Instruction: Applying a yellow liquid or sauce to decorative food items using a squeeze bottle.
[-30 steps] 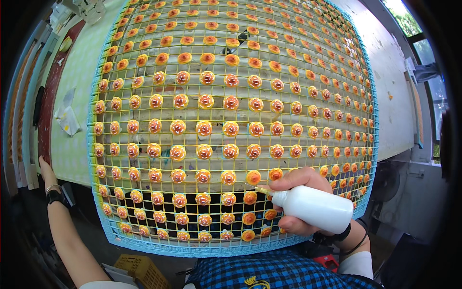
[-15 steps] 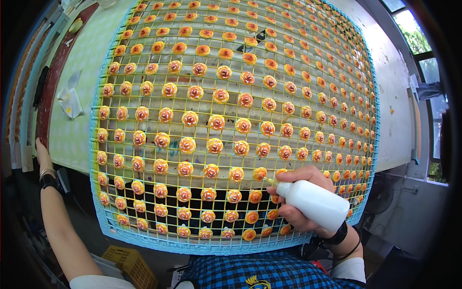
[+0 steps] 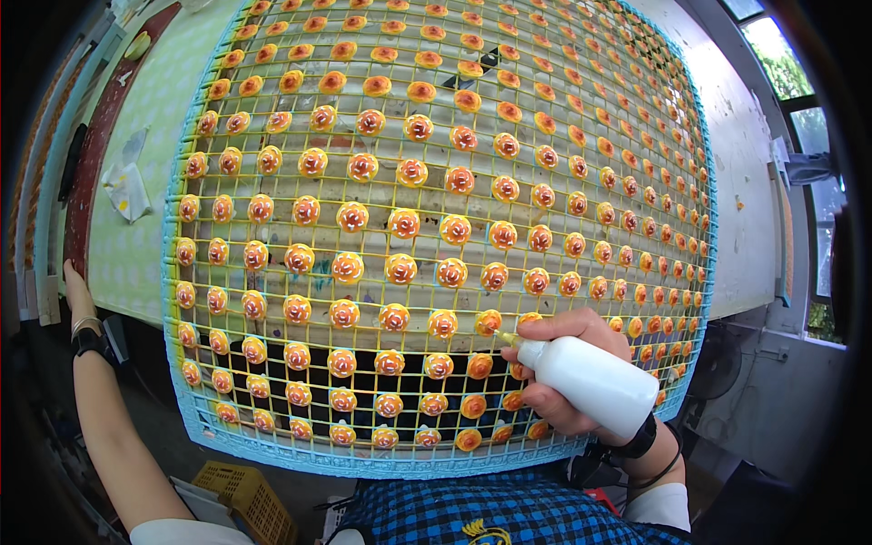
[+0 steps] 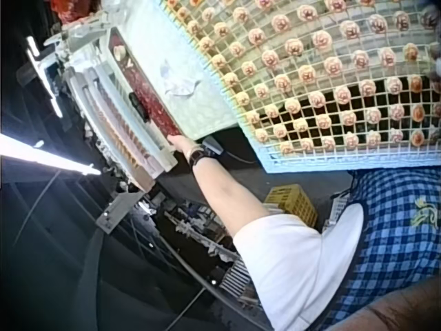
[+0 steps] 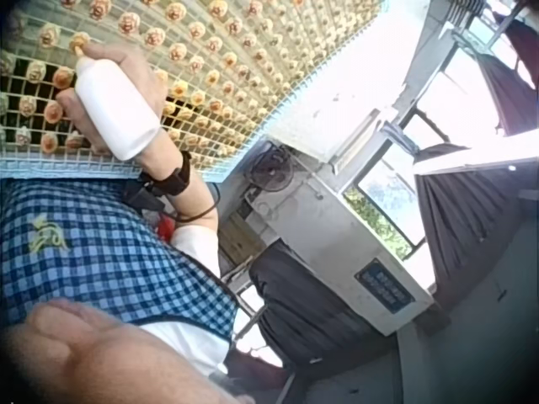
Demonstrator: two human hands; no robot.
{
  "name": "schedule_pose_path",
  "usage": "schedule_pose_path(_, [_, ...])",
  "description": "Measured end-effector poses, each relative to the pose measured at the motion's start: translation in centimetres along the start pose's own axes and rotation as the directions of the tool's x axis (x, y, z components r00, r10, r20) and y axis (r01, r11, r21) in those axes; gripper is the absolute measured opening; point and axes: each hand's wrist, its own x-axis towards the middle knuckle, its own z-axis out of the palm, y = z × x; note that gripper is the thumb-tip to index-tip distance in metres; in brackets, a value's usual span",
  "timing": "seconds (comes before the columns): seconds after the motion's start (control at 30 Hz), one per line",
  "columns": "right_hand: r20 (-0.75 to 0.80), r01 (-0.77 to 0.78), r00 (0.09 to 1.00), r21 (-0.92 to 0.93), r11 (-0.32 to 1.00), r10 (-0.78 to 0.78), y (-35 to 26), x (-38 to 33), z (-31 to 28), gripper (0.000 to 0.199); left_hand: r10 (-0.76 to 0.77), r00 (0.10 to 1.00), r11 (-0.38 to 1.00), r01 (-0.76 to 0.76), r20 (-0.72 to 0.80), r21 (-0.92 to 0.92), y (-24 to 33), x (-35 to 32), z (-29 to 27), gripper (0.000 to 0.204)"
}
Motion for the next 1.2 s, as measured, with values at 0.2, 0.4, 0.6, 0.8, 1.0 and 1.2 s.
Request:
schedule_pose_path(0.2, [0.018, 0.030, 0.999, -0.031, 0.999, -0.030, -0.2, 0.1, 0.0, 0.042, -0.002, 0.999, 1.000, 0.003, 0.042, -0.019, 0.0, 0.7, -0.5, 0.065])
schedule_pose_path(0.4, [0.028, 0.066, 0.997, -0.032, 0.997, -0.065, 0.0, 0.2, 0.0, 0.041, 0.037, 0.999, 0.998, -0.036, -0.019, 0.054, 0.0, 0.2, -0.2, 0.064])
schedule_pose_path(0.6, [0.028, 0.029, 0.999, 0.007, 1.000, -0.030, -0.1, 0.1, -0.2, 0.039, 0.034, 0.999, 0.999, -0.034, 0.007, 0.027, 0.3, -0.4, -0.2, 0.065])
schedule_pose_path(0.8, [0.020, 0.021, 1.000, 0.086, 0.996, -0.022, -0.3, 0.0, -0.7, 0.036, -0.016, 1.000, 1.000, 0.016, 0.002, 0.017, 0.5, -0.9, 0.3, 0.063])
schedule_pose_path(1.0, [0.044, 0.075, 0.996, 0.020, 0.997, -0.076, -0.6, 0.2, -0.8, 0.036, 0.186, 0.982, 0.982, -0.186, -0.018, -0.017, -1.5, 2.9, -1.0, 0.063])
schedule_pose_path(1.2, [0.047, 0.031, 0.998, 0.002, 1.000, -0.031, -0.4, 0.0, -0.6, 0.038, 0.194, 0.981, 0.981, -0.193, 0.021, -0.025, -1.3, 2.4, -0.4, 0.065])
